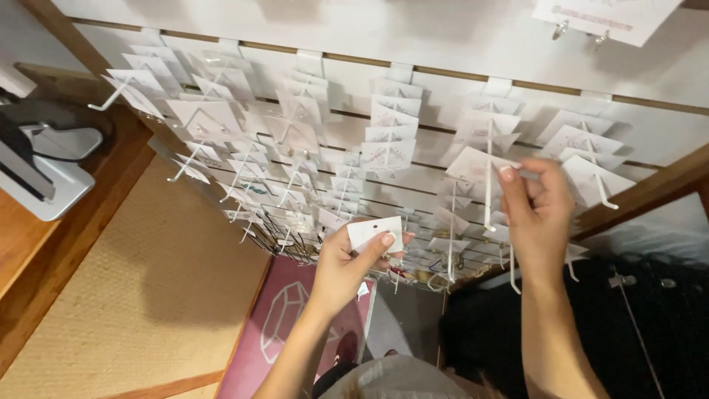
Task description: Selecting and examining earring cards from a retail display rack
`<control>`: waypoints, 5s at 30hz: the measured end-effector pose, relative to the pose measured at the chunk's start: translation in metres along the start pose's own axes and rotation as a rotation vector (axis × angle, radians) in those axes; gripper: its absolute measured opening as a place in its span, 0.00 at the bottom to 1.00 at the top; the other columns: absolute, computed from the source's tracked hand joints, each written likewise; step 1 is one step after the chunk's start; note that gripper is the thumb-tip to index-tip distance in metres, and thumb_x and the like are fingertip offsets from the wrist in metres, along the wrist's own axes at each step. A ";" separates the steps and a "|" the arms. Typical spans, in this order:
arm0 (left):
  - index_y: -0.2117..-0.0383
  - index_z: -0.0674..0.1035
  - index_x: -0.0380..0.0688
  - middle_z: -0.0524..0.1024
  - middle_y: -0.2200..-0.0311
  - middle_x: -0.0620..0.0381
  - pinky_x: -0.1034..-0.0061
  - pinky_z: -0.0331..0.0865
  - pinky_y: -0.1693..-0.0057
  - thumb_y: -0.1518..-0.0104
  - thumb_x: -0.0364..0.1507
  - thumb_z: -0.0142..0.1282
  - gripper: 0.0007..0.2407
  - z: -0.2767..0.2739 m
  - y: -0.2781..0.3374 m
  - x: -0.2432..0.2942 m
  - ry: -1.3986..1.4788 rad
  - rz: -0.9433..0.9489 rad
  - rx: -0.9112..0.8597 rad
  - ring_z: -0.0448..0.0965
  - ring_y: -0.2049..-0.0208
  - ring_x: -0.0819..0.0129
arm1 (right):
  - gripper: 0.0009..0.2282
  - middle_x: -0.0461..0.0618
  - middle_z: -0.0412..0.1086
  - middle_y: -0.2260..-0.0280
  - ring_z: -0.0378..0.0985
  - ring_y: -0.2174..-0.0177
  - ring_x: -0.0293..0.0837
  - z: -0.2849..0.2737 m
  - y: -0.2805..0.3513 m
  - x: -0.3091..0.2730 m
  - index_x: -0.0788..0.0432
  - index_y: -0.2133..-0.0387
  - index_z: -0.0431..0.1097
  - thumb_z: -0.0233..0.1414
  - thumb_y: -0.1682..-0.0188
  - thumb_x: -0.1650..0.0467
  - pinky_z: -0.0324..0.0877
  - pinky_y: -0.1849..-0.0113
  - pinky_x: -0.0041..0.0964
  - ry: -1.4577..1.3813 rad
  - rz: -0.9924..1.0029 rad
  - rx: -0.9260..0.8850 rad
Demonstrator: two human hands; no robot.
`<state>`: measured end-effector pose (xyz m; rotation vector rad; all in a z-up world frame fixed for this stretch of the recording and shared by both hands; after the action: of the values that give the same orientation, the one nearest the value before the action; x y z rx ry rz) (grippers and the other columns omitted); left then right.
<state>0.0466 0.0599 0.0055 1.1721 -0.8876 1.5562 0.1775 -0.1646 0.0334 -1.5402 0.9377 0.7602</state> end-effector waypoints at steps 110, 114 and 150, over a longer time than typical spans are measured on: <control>0.58 0.84 0.32 0.84 0.67 0.44 0.67 0.83 0.59 0.39 0.27 0.60 0.09 0.024 -0.011 -0.002 0.037 0.157 0.058 0.81 0.64 0.68 | 0.08 0.53 0.59 0.96 0.63 0.95 0.40 0.001 0.079 0.002 0.68 0.72 0.69 0.48 0.46 0.73 0.58 0.85 0.27 -0.455 -0.033 -0.177; 0.61 0.82 0.31 0.82 0.71 0.47 0.64 0.84 0.63 0.38 0.26 0.59 0.08 0.023 -0.004 -0.005 0.157 0.102 -0.019 0.82 0.70 0.67 | 0.09 0.53 0.59 0.95 0.62 0.93 0.39 0.035 0.081 -0.010 0.66 0.74 0.72 0.51 0.46 0.73 0.57 0.84 0.26 -0.303 0.130 -0.200; 0.60 0.81 0.22 0.83 0.69 0.39 0.63 0.85 0.69 0.47 0.25 0.67 0.14 -0.006 -0.015 -0.022 0.236 -0.195 0.118 0.85 0.73 0.58 | 0.05 0.43 0.61 0.82 0.59 0.85 0.33 0.046 -0.019 0.049 0.46 0.56 0.61 0.46 0.37 0.61 0.51 0.83 0.19 -0.381 0.347 0.134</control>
<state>0.0616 0.0639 -0.0174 1.0956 -0.5170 1.5634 0.2183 -0.1257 -0.0075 -1.0752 0.9540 1.1656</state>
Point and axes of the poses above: each hand's wrist, its own y-axis away from the middle knuckle, its own z-axis out of the palm, x = y × z, the point moved 5 cm from there along -y, towards the middle knuckle
